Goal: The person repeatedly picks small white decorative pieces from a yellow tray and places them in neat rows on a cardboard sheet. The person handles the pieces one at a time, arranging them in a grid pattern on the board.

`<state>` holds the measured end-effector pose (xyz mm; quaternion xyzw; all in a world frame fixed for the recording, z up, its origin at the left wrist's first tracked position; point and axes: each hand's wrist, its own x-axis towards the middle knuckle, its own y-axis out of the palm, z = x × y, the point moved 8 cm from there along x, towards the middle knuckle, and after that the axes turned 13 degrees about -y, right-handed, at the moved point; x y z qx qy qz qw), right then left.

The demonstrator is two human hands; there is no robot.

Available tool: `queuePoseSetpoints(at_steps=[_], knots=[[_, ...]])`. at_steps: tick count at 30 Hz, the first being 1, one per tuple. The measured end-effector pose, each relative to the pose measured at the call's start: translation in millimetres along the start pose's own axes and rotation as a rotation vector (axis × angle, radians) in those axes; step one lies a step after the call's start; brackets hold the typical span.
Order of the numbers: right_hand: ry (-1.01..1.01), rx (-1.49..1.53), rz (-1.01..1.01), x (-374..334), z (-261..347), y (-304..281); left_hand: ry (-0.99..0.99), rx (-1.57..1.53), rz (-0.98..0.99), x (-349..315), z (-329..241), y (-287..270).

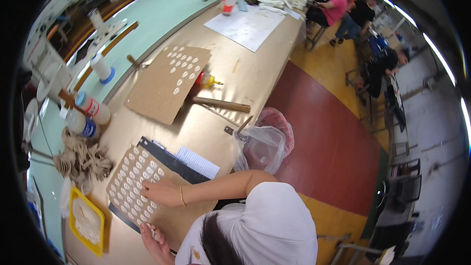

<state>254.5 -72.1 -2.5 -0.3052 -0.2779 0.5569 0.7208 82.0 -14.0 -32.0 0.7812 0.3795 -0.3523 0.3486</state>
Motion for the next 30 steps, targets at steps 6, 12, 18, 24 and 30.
queuePoseSetpoints(at_steps=[6,12,18,24,30], knots=[[-0.259,0.396,-0.19,-13,26,-12,0.031,0.15,0.147,11,-7,4],[-0.374,0.62,-0.171,-20,46,-30,-0.031,0.299,0.087,5,-5,27],[-0.398,0.566,-0.244,-20,47,-31,-0.045,0.193,0.229,13,4,26],[-0.153,0.747,-0.201,-18,41,-41,-0.121,0.023,0.074,10,5,21],[-0.089,0.815,-0.302,-25,16,-29,-0.186,-0.048,0.079,7,2,29]])
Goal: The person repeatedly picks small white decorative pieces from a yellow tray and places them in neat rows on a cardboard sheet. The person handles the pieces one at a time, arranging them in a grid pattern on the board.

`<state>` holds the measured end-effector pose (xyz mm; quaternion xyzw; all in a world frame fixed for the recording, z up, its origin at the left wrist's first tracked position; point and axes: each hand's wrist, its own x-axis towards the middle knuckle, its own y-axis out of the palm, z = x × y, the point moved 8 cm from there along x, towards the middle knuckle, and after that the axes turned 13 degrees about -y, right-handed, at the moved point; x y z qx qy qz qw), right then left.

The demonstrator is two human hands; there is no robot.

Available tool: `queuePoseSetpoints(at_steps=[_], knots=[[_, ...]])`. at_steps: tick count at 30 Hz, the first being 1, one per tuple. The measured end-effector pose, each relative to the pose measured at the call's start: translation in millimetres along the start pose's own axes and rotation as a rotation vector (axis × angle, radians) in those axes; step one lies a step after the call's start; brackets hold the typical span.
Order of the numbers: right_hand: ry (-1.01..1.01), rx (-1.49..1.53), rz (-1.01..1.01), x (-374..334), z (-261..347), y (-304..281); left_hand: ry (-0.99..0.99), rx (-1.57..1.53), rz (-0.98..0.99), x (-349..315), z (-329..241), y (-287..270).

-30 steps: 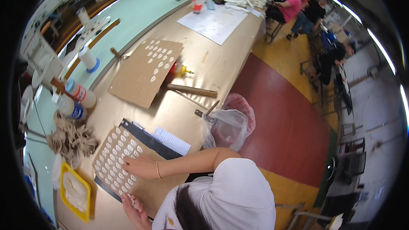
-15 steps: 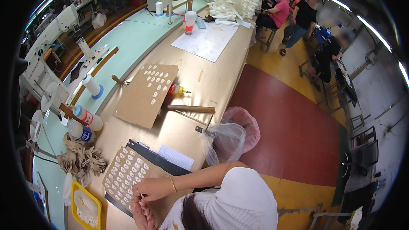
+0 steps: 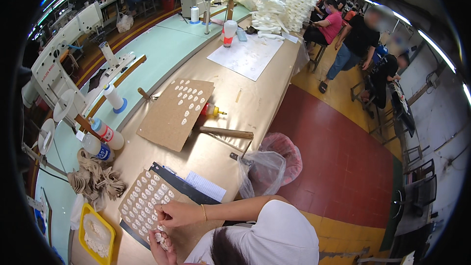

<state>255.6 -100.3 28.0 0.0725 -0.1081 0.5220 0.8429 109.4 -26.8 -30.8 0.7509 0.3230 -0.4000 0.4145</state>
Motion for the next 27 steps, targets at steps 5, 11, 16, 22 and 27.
queuePoseSetpoints(at_steps=[5,11,16,22,27], knots=[[0.042,-0.173,0.081,1,4,-7,0.328,0.215,0.105,-4,-6,-3],[0.041,-0.208,0.162,-4,-9,-6,0.094,0.054,0.014,-6,-4,4],[0.166,-0.145,0.149,-2,-13,-6,0.159,0.152,0.072,-4,-10,3],[0.032,-0.22,0.148,0,-18,-1,0.674,0.656,0.168,-18,-30,3],[0.024,-0.195,0.127,-2,-21,0,0.623,0.589,0.206,-17,-22,-3]])
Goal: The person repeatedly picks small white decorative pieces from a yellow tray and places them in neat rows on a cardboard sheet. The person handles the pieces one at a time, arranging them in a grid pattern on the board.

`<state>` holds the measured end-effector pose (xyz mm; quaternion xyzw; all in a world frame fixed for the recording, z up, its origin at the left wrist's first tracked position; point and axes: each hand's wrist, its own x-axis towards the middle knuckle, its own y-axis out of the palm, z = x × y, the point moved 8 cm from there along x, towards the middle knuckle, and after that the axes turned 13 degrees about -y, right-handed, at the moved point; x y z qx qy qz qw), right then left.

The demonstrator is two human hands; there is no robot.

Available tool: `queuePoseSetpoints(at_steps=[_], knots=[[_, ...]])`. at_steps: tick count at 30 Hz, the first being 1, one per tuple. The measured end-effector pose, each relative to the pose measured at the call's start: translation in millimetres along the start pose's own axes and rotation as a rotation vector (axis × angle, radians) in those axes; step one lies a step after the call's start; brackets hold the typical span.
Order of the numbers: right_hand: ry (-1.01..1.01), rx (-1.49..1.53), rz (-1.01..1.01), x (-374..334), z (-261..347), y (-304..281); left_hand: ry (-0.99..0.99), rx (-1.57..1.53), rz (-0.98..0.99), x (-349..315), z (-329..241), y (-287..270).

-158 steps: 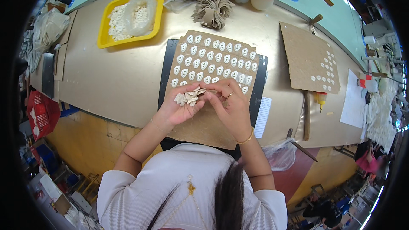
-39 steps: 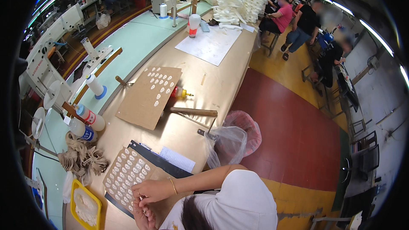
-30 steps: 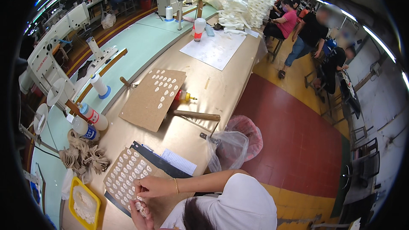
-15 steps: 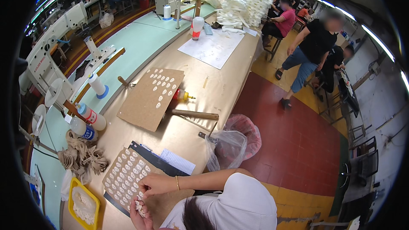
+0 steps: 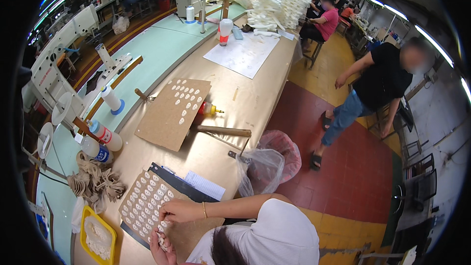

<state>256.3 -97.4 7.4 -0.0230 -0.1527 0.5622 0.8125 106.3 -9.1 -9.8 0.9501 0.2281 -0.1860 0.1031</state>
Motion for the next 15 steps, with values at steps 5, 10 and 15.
queuePoseSetpoints(at_steps=[5,10,15], knots=[[0.087,0.034,-0.027,-7,-1,-6,-0.498,-0.406,-0.139,2,21,8],[0.048,0.008,-0.028,-3,9,-19,-0.548,-0.509,-0.186,3,14,18],[0.063,-0.096,0.038,10,6,-16,-0.437,-0.629,-0.052,16,-4,11]])
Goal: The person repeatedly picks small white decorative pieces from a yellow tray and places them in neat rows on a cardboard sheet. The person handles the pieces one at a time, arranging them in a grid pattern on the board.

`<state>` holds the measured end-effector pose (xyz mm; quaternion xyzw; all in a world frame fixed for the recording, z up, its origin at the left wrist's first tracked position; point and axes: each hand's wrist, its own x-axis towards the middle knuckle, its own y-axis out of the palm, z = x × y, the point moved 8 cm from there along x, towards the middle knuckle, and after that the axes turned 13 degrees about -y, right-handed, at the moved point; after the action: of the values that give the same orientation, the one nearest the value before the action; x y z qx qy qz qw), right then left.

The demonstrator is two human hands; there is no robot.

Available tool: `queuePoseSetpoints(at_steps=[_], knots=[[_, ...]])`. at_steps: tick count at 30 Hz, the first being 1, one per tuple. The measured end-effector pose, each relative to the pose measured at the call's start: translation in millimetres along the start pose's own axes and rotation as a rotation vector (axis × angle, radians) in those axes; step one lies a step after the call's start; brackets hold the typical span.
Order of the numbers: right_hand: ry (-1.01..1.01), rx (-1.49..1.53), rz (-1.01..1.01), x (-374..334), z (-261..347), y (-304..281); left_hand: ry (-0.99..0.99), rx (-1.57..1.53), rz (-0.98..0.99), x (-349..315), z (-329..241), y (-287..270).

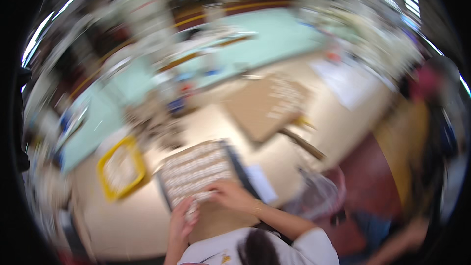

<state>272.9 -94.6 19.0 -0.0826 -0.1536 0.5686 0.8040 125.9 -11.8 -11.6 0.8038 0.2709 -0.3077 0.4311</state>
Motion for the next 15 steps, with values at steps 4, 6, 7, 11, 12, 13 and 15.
queuePoseSetpoints(at_steps=[4,6,7,11,12,13,15], knots=[[0.251,0.238,-0.176,-10,-14,5,-0.072,0.042,0.109,0,-13,3],[0.258,0.296,-0.239,-13,-20,8,-0.053,-0.001,0.136,-4,-14,-3],[0.256,0.32,-0.261,-15,-22,9,-0.037,-0.019,0.146,-5,-10,-7],[0.209,0.315,-0.166,-11,-17,19,0.025,-0.108,0.186,-5,11,-20],[0.207,0.315,-0.153,-10,-16,19,0.028,-0.125,0.177,-5,14,-21],[0.205,0.318,-0.145,-8,-16,19,0.028,-0.138,0.168,-6,15,-21],[0.197,0.319,-0.135,-3,-13,19,0.029,-0.153,0.157,-7,17,-21]])
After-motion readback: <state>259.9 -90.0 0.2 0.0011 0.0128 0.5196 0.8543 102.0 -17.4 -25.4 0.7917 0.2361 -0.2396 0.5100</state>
